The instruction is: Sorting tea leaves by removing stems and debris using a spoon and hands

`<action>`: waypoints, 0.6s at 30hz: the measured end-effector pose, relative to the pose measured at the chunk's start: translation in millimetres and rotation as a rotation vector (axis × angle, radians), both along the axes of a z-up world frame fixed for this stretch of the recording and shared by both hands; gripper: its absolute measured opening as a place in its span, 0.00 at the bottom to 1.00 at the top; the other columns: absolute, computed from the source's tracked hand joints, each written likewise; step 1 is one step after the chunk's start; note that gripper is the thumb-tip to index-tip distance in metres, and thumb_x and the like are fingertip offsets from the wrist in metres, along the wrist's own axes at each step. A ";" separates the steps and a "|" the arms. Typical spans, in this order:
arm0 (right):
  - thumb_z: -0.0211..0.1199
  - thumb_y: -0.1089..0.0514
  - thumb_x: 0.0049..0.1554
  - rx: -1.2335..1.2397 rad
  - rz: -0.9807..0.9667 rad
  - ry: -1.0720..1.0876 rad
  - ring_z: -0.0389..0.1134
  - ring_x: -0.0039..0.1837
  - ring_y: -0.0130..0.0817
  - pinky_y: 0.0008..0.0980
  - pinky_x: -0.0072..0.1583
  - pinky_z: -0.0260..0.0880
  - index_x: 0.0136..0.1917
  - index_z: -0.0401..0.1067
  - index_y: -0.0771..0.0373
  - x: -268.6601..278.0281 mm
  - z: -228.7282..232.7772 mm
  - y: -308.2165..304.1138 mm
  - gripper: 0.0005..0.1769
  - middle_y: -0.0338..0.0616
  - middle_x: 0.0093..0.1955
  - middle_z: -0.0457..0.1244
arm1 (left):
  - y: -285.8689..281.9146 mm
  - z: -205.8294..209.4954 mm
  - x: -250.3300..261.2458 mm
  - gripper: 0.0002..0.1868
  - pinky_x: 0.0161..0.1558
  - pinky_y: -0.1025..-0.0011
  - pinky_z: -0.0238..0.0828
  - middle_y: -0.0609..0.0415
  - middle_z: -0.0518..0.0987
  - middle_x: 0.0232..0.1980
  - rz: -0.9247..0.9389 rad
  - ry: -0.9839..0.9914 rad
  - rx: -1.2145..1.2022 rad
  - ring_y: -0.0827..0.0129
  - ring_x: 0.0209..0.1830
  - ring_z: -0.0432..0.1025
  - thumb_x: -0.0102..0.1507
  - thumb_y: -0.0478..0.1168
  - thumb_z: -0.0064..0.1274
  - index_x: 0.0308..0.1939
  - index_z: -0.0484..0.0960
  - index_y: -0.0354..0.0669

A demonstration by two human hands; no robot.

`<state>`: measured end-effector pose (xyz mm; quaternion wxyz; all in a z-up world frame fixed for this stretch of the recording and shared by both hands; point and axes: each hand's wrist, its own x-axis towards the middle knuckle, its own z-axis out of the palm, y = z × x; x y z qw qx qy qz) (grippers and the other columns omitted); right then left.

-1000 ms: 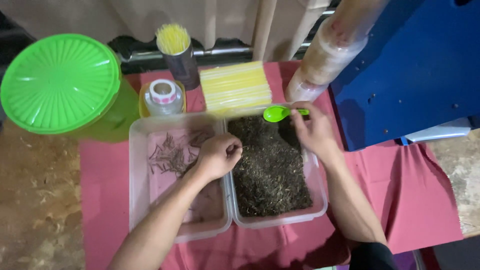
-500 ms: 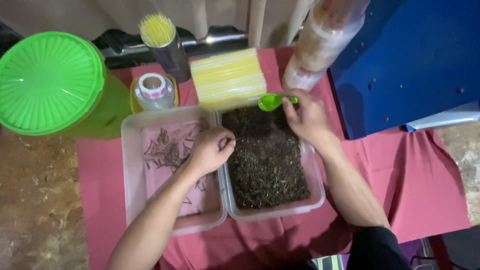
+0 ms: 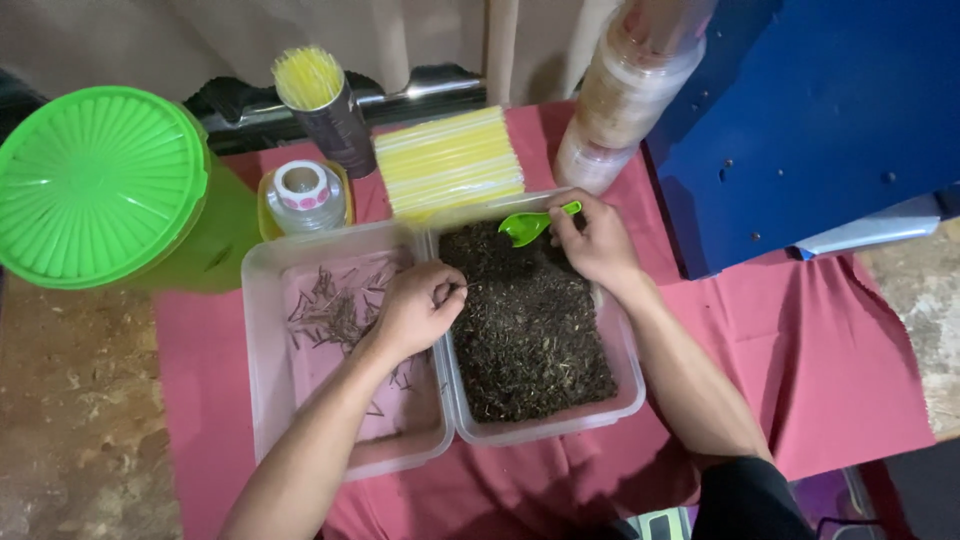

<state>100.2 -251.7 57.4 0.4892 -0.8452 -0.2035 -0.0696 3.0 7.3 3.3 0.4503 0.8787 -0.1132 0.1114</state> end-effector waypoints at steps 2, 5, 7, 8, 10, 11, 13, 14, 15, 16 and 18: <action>0.61 0.62 0.61 0.038 -0.018 0.022 0.75 0.40 0.36 0.36 0.50 0.73 0.47 0.79 0.53 -0.4 -0.7 -2.6 0.07 0.42 0.36 0.70 | -0.7 -5.6 1.7 0.03 0.33 0.66 0.74 0.57 0.69 0.19 -0.004 -0.015 0.024 0.61 0.22 0.74 0.58 0.39 0.62 0.35 0.87 0.48; 0.62 0.60 0.61 0.001 -0.029 0.016 0.74 0.43 0.46 0.41 0.50 0.71 0.47 0.79 0.56 9.1 -5.3 -11.8 0.05 0.48 0.37 0.70 | 0.9 -0.8 0.3 0.03 0.33 0.64 0.74 0.56 0.70 0.19 -0.008 -0.011 0.024 0.59 0.23 0.74 0.58 0.38 0.62 0.35 0.87 0.47; 0.64 0.58 0.61 -0.076 -0.031 -0.018 0.73 0.46 0.56 0.46 0.49 0.70 0.49 0.78 0.57 9.2 5.3 -14.1 0.04 0.54 0.38 0.69 | 3.0 3.8 0.7 0.04 0.32 0.62 0.74 0.54 0.70 0.19 -0.017 0.002 -0.002 0.58 0.23 0.74 0.57 0.37 0.61 0.36 0.86 0.47; 0.63 0.55 0.61 -0.178 -0.081 0.037 0.73 0.47 0.55 0.48 0.50 0.71 0.51 0.79 0.52 3.6 17.2 -12.6 0.06 0.51 0.42 0.70 | 4.3 4.3 1.4 0.04 0.33 0.65 0.74 0.57 0.70 0.19 -0.012 -0.009 0.013 0.60 0.23 0.74 0.57 0.38 0.62 0.36 0.87 0.48; 0.62 0.51 0.61 -0.283 -0.140 0.109 0.73 0.48 0.54 0.50 0.50 0.72 0.52 0.79 0.46 -3.2 16.1 -18.2 0.07 0.49 0.45 0.72 | 2.7 -2.5 -5.0 0.04 0.33 0.67 0.74 0.59 0.71 0.20 -0.016 -0.005 0.024 0.62 0.23 0.74 0.57 0.39 0.62 0.36 0.87 0.50; 0.62 0.51 0.60 -0.271 -0.145 0.111 0.73 0.48 0.55 0.51 0.49 0.72 0.51 0.79 0.46 6.3 8.0 -21.4 0.07 0.50 0.44 0.71 | 2.8 -6.0 -3.5 0.05 0.33 0.68 0.74 0.58 0.72 0.20 -0.016 -0.012 0.026 0.62 0.24 0.75 0.57 0.39 0.62 0.37 0.87 0.50; 0.62 0.50 0.60 -0.259 -0.152 0.118 0.73 0.47 0.56 0.52 0.48 0.71 0.51 0.79 0.45 14.3 1.6 -25.3 0.07 0.50 0.42 0.71 | 2.8 -7.4 -2.4 0.05 0.33 0.68 0.75 0.57 0.74 0.21 -0.019 -0.015 0.029 0.61 0.25 0.76 0.57 0.38 0.63 0.38 0.87 0.50; 0.61 0.53 0.59 -0.209 -0.152 0.110 0.73 0.46 0.55 0.49 0.48 0.71 0.49 0.79 0.48 12.7 3.0 -25.9 0.07 0.51 0.38 0.69 | 2.9 -5.5 -2.9 0.05 0.33 0.68 0.74 0.56 0.76 0.23 -0.014 0.020 0.022 0.61 0.27 0.77 0.59 0.38 0.61 0.38 0.87 0.48; 0.61 0.55 0.59 -0.158 -0.144 0.093 0.73 0.44 0.54 0.47 0.48 0.71 0.47 0.79 0.50 16.2 6.6 -24.8 0.07 0.52 0.35 0.68 | 3.7 -2.4 -0.3 0.04 0.34 0.67 0.74 0.55 0.78 0.24 0.000 0.047 0.014 0.61 0.28 0.77 0.61 0.38 0.60 0.39 0.87 0.46; 0.61 0.55 0.59 -0.158 -0.138 0.089 0.73 0.44 0.54 0.47 0.48 0.71 0.47 0.79 0.50 19.7 1.7 -27.9 0.07 0.52 0.35 0.68 | 3.8 0.7 0.1 0.04 0.34 0.67 0.74 0.55 0.78 0.24 0.006 0.043 0.014 0.61 0.28 0.77 0.61 0.38 0.60 0.39 0.87 0.46; 0.60 0.60 0.59 -0.027 -0.114 0.125 0.71 0.33 0.34 0.31 0.41 0.71 0.44 0.78 0.54 26.9 -8.5 -32.0 0.06 0.42 0.28 0.66 | 6.2 8.1 0.8 0.04 0.35 0.63 0.74 0.48 0.78 0.26 -0.052 0.104 -0.060 0.57 0.29 0.76 0.62 0.34 0.56 0.39 0.86 0.42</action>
